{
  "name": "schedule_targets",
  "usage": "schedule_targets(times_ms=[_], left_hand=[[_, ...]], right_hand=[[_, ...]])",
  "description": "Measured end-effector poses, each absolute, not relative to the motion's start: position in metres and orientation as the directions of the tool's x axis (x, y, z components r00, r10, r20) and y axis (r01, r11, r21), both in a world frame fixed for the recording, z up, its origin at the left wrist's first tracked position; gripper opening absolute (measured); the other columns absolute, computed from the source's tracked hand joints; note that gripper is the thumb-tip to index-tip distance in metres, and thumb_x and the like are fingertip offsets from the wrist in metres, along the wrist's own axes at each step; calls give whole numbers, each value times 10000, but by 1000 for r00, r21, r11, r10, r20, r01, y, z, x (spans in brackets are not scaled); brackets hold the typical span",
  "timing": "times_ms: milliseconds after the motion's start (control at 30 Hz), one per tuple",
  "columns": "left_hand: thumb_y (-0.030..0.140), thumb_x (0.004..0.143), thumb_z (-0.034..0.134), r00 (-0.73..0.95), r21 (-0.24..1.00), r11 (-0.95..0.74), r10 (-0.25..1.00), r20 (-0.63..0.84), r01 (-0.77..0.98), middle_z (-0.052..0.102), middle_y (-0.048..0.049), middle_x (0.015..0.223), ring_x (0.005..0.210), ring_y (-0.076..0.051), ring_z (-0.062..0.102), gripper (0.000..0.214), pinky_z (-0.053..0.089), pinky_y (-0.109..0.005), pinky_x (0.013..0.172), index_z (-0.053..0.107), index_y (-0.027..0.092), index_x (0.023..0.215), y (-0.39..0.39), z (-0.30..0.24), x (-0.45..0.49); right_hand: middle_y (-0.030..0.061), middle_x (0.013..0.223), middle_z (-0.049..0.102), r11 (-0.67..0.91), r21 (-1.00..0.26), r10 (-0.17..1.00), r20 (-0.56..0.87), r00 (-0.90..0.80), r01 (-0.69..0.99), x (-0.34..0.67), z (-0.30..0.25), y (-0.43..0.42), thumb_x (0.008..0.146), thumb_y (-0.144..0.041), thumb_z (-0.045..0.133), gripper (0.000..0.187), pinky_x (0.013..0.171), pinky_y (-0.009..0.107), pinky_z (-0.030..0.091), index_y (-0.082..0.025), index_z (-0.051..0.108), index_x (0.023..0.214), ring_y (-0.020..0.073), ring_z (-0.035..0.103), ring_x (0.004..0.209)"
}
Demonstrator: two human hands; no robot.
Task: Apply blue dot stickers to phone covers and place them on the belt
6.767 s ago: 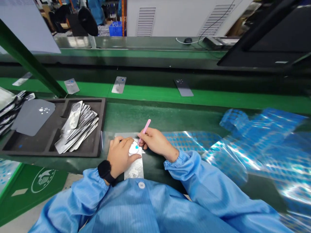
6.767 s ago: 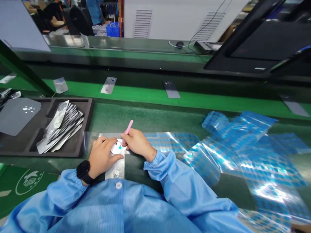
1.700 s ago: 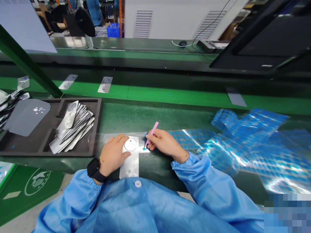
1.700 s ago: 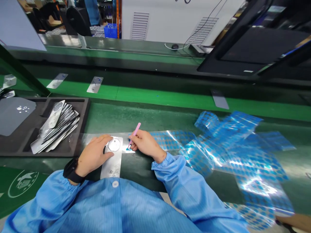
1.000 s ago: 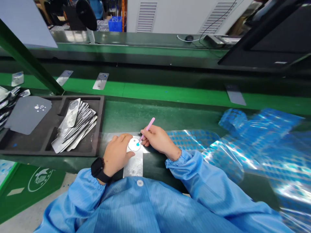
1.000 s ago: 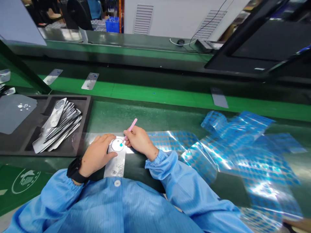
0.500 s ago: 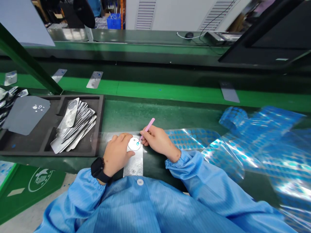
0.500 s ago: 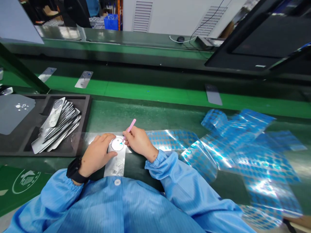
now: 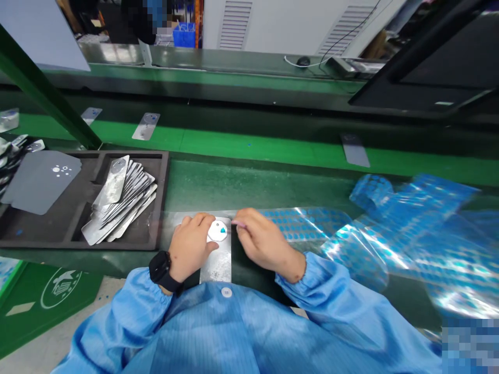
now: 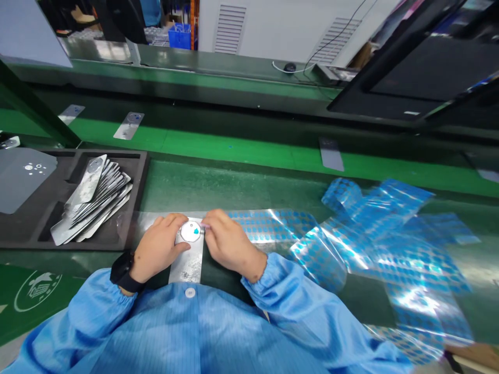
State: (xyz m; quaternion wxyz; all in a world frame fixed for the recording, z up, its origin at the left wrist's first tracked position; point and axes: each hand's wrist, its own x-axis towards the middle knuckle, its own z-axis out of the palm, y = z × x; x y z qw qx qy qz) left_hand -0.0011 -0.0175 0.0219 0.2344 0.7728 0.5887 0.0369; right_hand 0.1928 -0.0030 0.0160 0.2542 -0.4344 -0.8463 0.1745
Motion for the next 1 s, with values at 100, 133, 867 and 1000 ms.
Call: schedule_targets(times_ms=[100,133,867,1000], left_hand=[[284,791,700,306,405,-202,929,-209,891,568,-63,1296,1069,-276,539,488,416,-422,944,520,247,1243,-18,20,-1],[284,791,701,309,405,-206,928,-207,891,566,-64,1299,1070,-276,540,485,418,-422,945,521,247,1240,-18,20,-2],[280,800,702,313,388,-216,927,-207,896,542,-49,1299,1080,-268,517,453,426,-406,939,491,239,1200,-20,20,0],[279,789,717,279,373,-197,944,-179,906,568,-65,1238,1049,-267,534,463,440,-411,878,489,239,1190,-22,21,1]], right_hand=[[102,980,650,561,-361,804,22,-595,745,187,9,-12,909,-196,442,261,730,313,521,-177,657,1056,194,632,807],[101,989,652,556,-310,804,-35,-593,771,184,7,-15,916,-212,457,264,701,301,518,-180,661,1081,189,632,786],[105,1078,641,530,-288,816,-83,-572,798,177,8,-20,919,-180,485,238,710,299,508,-172,624,1113,193,638,832],[102,1051,615,463,-402,819,-146,-555,790,178,14,-10,884,-213,545,169,753,328,508,-168,621,1028,209,626,859]])
